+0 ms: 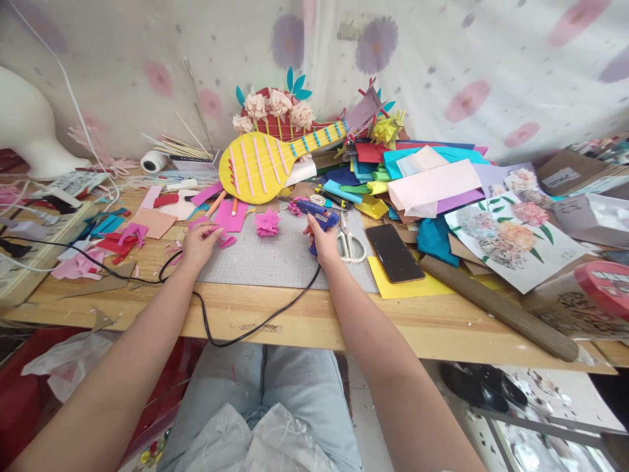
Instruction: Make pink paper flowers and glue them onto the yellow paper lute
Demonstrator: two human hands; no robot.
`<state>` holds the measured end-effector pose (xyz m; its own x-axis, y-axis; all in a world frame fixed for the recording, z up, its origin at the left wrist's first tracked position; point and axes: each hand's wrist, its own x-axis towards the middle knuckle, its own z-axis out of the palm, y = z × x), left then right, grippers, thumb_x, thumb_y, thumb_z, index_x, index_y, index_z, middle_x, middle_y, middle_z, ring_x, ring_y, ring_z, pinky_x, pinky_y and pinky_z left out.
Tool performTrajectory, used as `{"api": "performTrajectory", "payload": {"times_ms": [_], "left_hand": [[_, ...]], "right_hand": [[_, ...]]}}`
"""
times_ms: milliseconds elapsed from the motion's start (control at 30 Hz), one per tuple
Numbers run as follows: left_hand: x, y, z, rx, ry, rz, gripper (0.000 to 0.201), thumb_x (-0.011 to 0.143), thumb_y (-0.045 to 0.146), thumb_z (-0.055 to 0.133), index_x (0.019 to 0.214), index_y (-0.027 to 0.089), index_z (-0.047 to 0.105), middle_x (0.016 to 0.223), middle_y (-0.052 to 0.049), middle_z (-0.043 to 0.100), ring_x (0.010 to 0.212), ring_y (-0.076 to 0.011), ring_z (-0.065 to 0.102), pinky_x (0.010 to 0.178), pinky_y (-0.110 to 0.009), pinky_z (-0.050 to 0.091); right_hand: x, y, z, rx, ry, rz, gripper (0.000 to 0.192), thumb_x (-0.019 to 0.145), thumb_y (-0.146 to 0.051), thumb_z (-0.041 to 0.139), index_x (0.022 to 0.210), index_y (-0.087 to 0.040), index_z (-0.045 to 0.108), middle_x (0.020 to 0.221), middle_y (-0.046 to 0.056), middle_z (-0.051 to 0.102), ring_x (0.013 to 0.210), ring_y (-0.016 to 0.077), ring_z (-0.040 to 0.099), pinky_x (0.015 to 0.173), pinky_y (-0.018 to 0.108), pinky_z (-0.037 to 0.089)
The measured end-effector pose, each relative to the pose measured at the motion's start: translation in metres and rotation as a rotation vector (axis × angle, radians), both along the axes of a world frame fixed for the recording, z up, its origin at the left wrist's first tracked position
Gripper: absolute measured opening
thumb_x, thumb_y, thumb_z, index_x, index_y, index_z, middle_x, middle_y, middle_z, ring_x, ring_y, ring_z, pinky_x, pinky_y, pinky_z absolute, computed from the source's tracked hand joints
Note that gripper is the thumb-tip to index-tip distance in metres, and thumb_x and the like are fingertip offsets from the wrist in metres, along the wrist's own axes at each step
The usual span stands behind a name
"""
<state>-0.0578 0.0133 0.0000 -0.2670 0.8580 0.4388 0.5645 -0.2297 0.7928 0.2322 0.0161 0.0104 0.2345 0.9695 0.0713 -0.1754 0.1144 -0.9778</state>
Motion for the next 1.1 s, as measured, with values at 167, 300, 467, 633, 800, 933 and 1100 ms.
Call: {"api": "performTrajectory", "payload": {"times_ms": [167,300,467,633,800,933,1100], "left_hand": [[0.001,0.002,0.001,-0.047,-0.07,0.021,0.017,0.073,0.033,0.059,0.072,0.016,0.065,0.071,-0.003,0.062,0.07,-0.0165,0.056,0.072,-0.031,0.045],[0.004,0.0,0.008,0.048,0.046,0.096,0.012,0.071,0.029,0.064,0.071,0.018,0.067,0.075,-0.004,0.065,0.081,-0.0188,0.057,0.082,-0.034,0.043],[0.011,-0.004,0.013,-0.029,-0.08,0.056,0.013,0.071,0.029,0.063,0.075,0.018,0.069,0.06,-0.001,0.06,0.064,-0.0162,0.058,0.069,-0.031,0.047],[0.021,-0.005,0.014,-0.137,-0.485,-0.091,0.011,0.069,0.021,0.062,0.078,0.015,0.063,0.065,-0.001,0.061,0.058,-0.013,0.06,0.056,-0.026,0.05],[0.034,-0.007,0.029,-0.213,-0.615,-0.054,0.028,0.065,0.011,0.061,0.089,0.018,0.05,0.064,0.005,0.056,0.047,-0.0078,0.054,0.044,-0.019,0.046],[0.046,-0.007,0.037,-0.428,-0.723,-0.132,0.013,0.068,0.01,0.05,0.08,0.017,0.047,0.059,0.006,0.049,0.042,-0.0056,0.047,0.042,-0.02,0.047],[0.06,-0.008,0.028,-0.337,-0.775,-0.107,0.02,0.067,0.011,0.048,0.086,0.018,0.045,0.053,0.01,0.044,0.037,-0.0039,0.041,0.044,-0.021,0.048]], "right_hand": [[0.0,0.0,0.0,-0.006,-0.015,-0.005,0.04,0.065,-0.056,0.065,0.06,-0.018,0.053,0.055,0.0,0.058,0.038,0.0051,0.038,0.034,0.02,0.032],[0.0,-0.001,0.001,0.001,-0.016,-0.011,0.039,0.065,-0.055,0.065,0.059,-0.018,0.052,0.056,0.0,0.059,0.039,0.0051,0.038,0.035,0.02,0.033],[-0.001,-0.003,0.003,-0.002,0.003,-0.014,0.04,0.063,-0.055,0.067,0.058,-0.018,0.053,0.057,0.0,0.058,0.039,0.0049,0.037,0.035,0.02,0.032],[-0.002,-0.004,0.005,-0.012,-0.001,-0.016,0.04,0.063,-0.055,0.066,0.058,-0.018,0.052,0.056,0.0,0.058,0.039,0.005,0.037,0.034,0.02,0.032],[-0.003,-0.006,0.007,-0.02,-0.015,-0.012,0.041,0.063,-0.057,0.066,0.057,-0.018,0.053,0.057,0.0,0.058,0.039,0.005,0.037,0.034,0.02,0.032],[-0.004,-0.008,0.007,-0.023,-0.055,0.0,0.042,0.065,-0.058,0.064,0.056,-0.017,0.054,0.054,0.0,0.056,0.038,0.005,0.037,0.034,0.02,0.03],[-0.006,-0.009,0.008,0.018,-0.114,0.079,0.041,0.067,-0.056,0.064,0.059,-0.017,0.059,0.056,0.0,0.058,0.039,0.005,0.039,0.036,0.02,0.033]]}}
